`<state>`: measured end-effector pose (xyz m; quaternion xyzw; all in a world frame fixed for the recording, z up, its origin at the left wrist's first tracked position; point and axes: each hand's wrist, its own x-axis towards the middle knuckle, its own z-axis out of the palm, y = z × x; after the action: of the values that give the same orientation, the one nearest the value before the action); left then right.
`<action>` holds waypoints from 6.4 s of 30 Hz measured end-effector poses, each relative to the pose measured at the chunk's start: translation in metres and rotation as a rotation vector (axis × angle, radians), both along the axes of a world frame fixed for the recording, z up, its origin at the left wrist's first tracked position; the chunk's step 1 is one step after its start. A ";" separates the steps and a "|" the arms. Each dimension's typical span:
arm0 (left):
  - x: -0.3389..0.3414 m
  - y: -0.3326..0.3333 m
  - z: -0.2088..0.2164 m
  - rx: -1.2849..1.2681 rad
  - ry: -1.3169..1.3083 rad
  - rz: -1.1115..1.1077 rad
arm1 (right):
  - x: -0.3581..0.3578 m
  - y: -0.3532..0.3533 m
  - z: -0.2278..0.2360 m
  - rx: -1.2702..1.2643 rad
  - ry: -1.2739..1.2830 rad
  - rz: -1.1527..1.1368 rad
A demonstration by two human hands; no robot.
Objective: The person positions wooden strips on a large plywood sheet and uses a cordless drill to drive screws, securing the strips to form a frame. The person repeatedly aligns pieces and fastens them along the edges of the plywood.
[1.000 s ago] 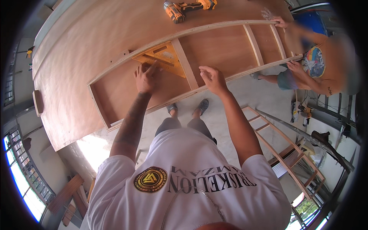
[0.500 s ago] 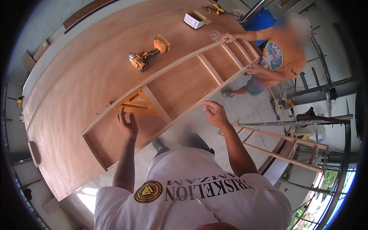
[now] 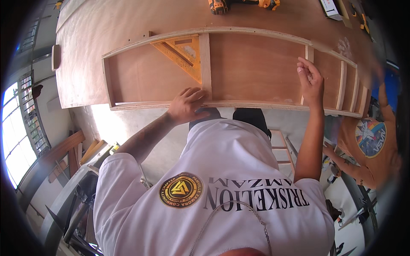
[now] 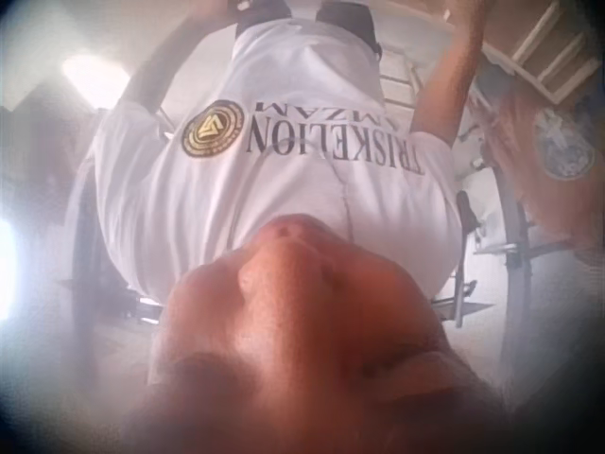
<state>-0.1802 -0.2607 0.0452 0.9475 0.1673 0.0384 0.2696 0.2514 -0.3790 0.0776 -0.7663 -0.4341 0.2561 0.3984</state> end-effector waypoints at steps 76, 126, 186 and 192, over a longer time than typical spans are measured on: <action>0.038 0.042 0.014 -0.079 0.023 1.167 | 0.144 0.093 -0.018 0.238 -0.498 -0.028; -0.239 0.280 -0.029 0.174 0.012 1.340 | -0.112 -0.075 -0.087 0.026 0.410 -1.076; 0.054 0.227 -0.086 0.391 -0.257 0.518 | -0.256 0.086 -0.078 -0.339 -0.056 0.061; 0.056 0.229 -0.084 0.387 -0.149 0.527 | -0.266 0.080 -0.077 -0.181 -0.161 0.029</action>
<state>-0.1244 -0.0321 -0.0390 0.8999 0.3760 0.2072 0.0769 -0.0142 -0.2990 0.0004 -0.8109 -0.4509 0.2374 0.2876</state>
